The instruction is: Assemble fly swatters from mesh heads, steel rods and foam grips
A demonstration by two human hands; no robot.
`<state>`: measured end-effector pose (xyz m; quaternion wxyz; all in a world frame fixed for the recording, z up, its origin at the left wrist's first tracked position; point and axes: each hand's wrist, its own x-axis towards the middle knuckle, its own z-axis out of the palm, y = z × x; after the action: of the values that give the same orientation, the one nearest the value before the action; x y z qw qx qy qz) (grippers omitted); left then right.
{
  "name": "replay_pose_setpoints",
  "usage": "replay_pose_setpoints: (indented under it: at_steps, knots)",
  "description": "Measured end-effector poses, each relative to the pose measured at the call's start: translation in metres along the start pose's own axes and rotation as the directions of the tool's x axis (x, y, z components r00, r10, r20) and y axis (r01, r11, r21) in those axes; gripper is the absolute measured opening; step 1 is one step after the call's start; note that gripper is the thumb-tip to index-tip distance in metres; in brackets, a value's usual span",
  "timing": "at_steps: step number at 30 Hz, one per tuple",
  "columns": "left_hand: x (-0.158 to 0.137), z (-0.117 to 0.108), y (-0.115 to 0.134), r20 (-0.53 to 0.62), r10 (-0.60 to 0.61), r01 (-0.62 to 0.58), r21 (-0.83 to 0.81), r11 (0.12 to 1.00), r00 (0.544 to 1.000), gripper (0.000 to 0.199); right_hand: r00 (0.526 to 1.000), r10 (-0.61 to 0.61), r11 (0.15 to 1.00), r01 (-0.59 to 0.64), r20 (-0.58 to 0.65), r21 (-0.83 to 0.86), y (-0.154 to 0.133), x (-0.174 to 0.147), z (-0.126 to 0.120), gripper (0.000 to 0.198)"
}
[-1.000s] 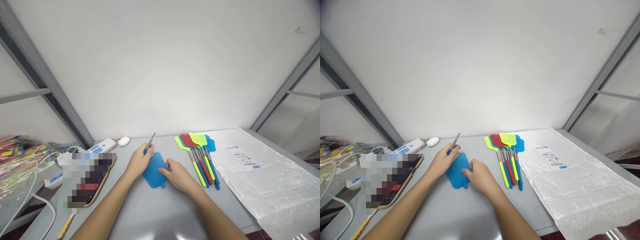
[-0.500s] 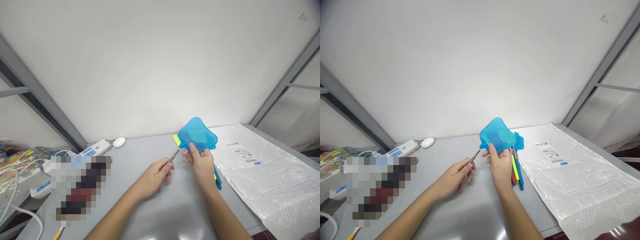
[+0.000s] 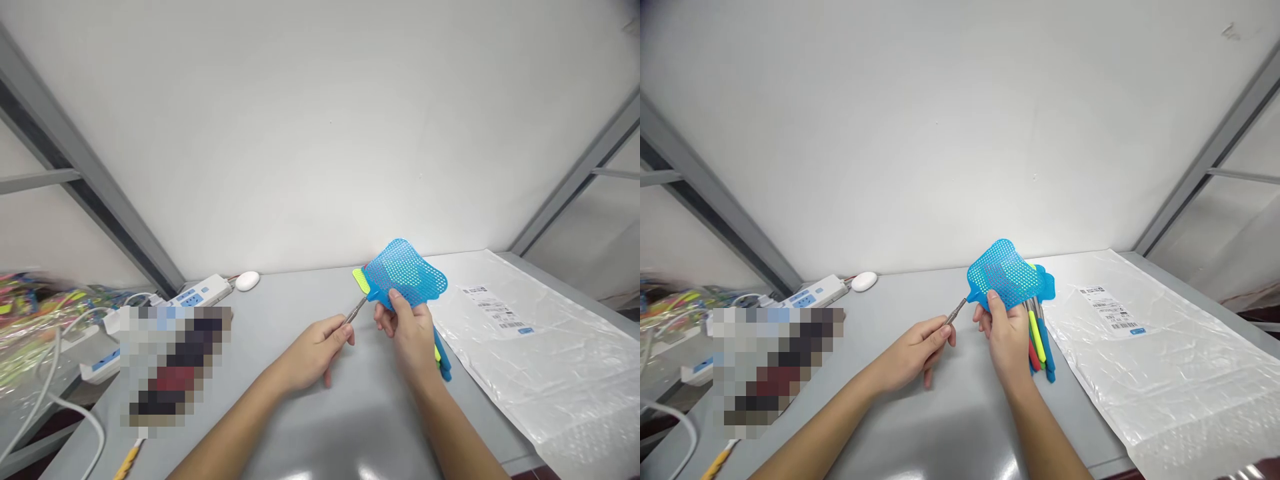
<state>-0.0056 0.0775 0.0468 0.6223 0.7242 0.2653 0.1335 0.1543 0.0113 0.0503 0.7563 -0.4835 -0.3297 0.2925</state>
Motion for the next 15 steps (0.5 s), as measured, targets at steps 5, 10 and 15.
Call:
replay_pose_setpoints:
  at_steps: [5,10,15]
  knots:
    - [0.0,0.001,-0.001,0.049,-0.012,0.012,-0.011,1.0,0.999,0.044,1.0,0.02,0.999,-0.021,-0.015,-0.039,0.001,0.001,-0.003,0.036]
    - [0.0,-0.001,-0.002,0.049,0.019,-0.019,0.005,1.0,0.999,0.044,1.0,0.007,0.99,-0.005,0.014,-0.143,0.005,0.004,-0.01,0.038]
    - [-0.001,-0.006,-0.003,0.049,0.026,-0.027,0.027,0.999,0.998,0.046,0.998,0.002,0.983,0.009,0.062,-0.184,0.006,0.006,-0.011,0.04]
